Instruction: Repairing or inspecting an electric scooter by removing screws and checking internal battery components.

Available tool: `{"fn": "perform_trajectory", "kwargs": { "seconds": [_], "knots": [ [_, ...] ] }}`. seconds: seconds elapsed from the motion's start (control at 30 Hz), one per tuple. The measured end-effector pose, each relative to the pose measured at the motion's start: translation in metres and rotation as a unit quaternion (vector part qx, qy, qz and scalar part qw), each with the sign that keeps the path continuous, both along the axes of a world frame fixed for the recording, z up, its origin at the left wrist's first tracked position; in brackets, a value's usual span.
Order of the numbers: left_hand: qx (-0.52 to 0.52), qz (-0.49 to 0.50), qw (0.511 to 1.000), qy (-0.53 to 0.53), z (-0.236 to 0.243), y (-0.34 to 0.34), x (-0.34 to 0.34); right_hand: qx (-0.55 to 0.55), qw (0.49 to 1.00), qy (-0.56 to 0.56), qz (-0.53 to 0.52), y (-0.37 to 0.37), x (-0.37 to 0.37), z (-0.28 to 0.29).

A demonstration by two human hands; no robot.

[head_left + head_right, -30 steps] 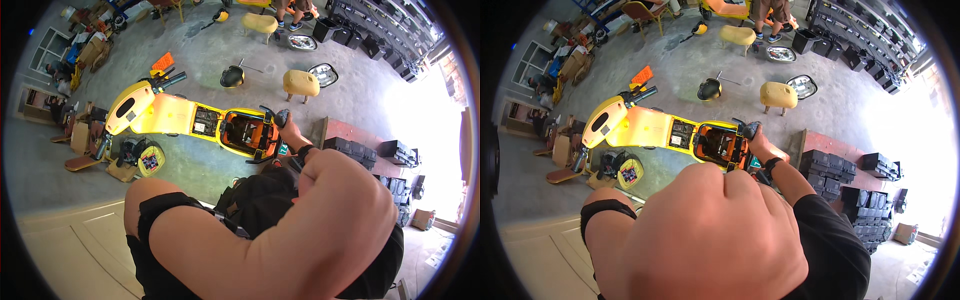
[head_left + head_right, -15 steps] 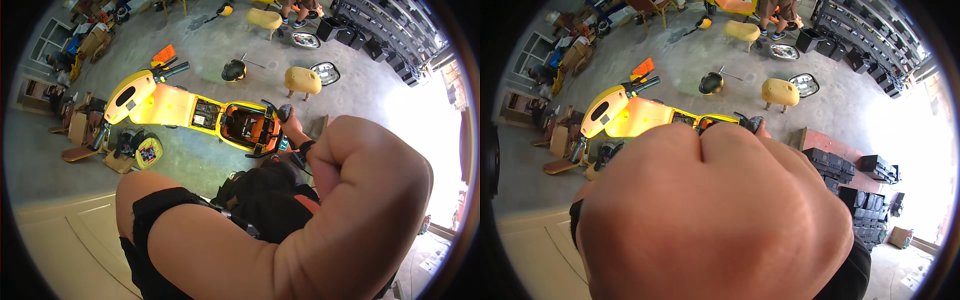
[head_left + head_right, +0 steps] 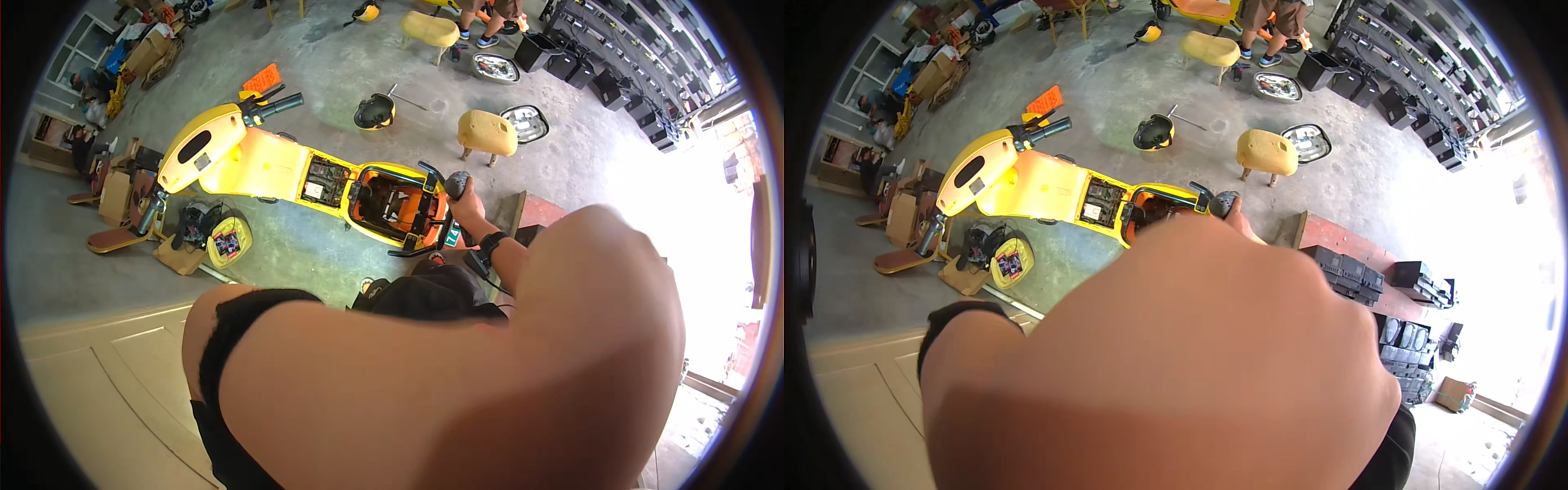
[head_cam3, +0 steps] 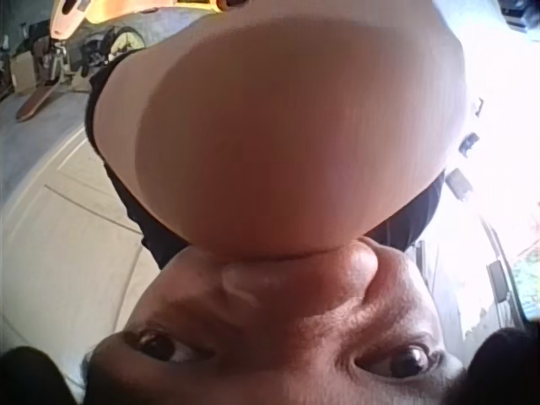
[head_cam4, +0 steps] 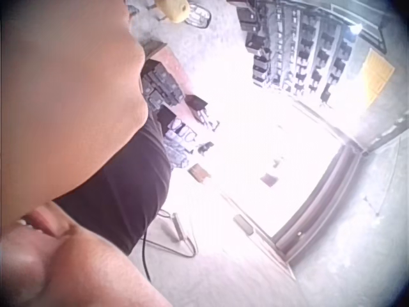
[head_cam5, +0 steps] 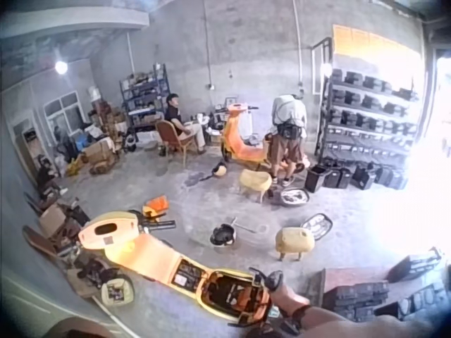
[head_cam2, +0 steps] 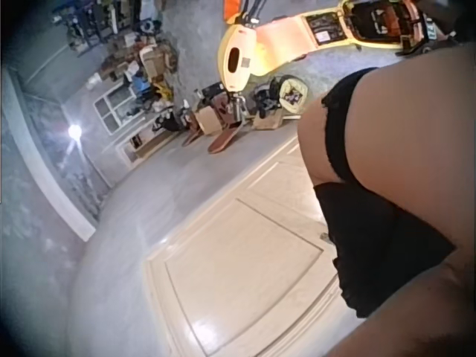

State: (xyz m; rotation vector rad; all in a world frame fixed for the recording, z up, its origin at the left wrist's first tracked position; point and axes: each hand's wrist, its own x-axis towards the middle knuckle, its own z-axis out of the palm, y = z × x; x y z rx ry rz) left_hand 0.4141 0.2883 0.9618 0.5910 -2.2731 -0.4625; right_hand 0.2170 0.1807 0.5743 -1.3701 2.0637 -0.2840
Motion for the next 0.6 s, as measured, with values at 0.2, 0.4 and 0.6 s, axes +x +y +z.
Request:
{"fn": "perform_trajectory", "kwargs": {
  "seconds": [0.2,0.4,0.6],
  "knots": [
    [0.224,-0.163,0.877,-0.393,-0.089,-0.091,-0.034,-0.021,0.996,-0.087,0.015,-0.008,0.001,-0.007],
    [0.333,0.169,0.813,-0.447,-0.32,-0.058,0.146,-0.056,0.995,-0.072,0.037,0.001,0.004,-0.003],
    [0.613,0.24,0.653,-0.374,-0.446,0.18,0.279,-0.032,0.995,-0.086,0.045,0.005,-0.005,-0.002]
  ]
}}
